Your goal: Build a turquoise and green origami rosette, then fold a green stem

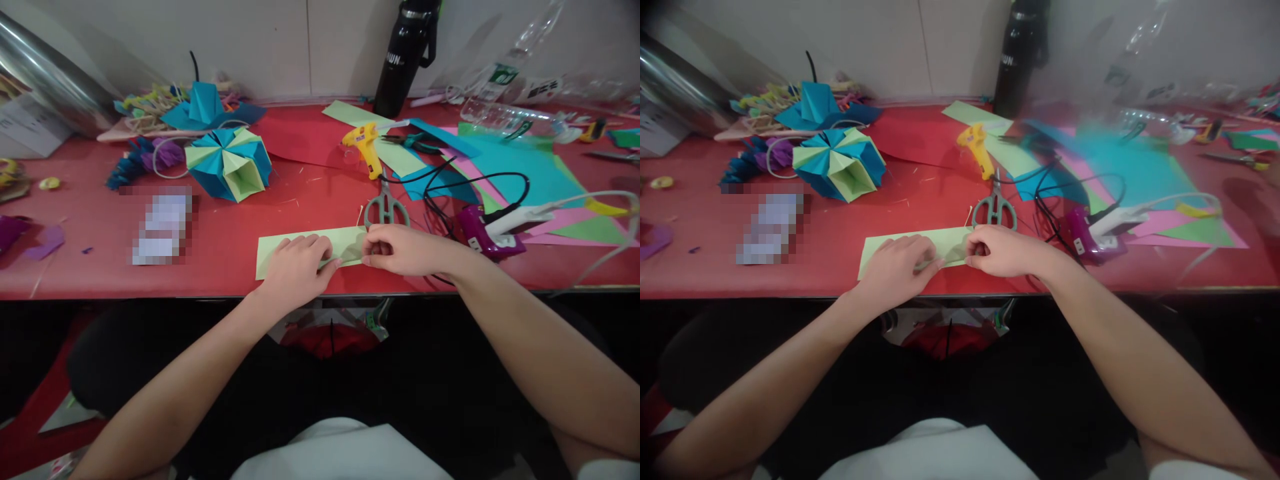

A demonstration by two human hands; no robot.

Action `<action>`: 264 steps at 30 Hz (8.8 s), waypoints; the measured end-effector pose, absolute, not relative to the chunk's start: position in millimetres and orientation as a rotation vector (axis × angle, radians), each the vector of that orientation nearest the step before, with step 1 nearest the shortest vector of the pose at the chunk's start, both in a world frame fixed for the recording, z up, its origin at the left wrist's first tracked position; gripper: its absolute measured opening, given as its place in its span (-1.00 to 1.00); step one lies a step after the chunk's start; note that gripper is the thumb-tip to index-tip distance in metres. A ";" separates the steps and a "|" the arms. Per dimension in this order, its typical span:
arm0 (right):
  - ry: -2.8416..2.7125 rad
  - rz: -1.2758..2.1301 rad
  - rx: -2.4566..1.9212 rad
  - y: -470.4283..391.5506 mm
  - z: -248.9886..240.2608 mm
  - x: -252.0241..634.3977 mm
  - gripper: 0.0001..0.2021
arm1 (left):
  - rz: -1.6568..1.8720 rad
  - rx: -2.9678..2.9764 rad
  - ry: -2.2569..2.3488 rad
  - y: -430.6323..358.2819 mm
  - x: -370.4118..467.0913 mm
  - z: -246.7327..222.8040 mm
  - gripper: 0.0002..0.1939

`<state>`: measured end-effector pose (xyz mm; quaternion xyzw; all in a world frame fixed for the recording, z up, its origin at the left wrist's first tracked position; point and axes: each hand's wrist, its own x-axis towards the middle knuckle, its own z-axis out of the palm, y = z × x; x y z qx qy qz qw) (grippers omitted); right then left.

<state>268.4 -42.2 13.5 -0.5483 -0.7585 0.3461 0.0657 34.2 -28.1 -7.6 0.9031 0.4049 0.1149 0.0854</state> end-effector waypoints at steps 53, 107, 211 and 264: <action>-2.589 0.319 -1.268 -79.5 8.7 230.1 -0.74 | 0.302 2.595 1.120 -15.3 14.7 0.2 -0.91; -2.434 0.074 -1.481 -76.4 -3.7 224.6 -0.81 | 0.568 2.543 1.131 -48.2 -50.8 -9.8 -0.85; -2.483 0.270 -1.184 -88.9 -12.3 203.6 -0.66 | 0.734 2.580 1.122 -61.0 -45.0 -17.1 -0.88; -2.479 0.263 -1.096 -94.4 -22.3 203.4 -0.77 | 0.884 2.505 1.149 -68.7 -20.7 -32.7 -0.69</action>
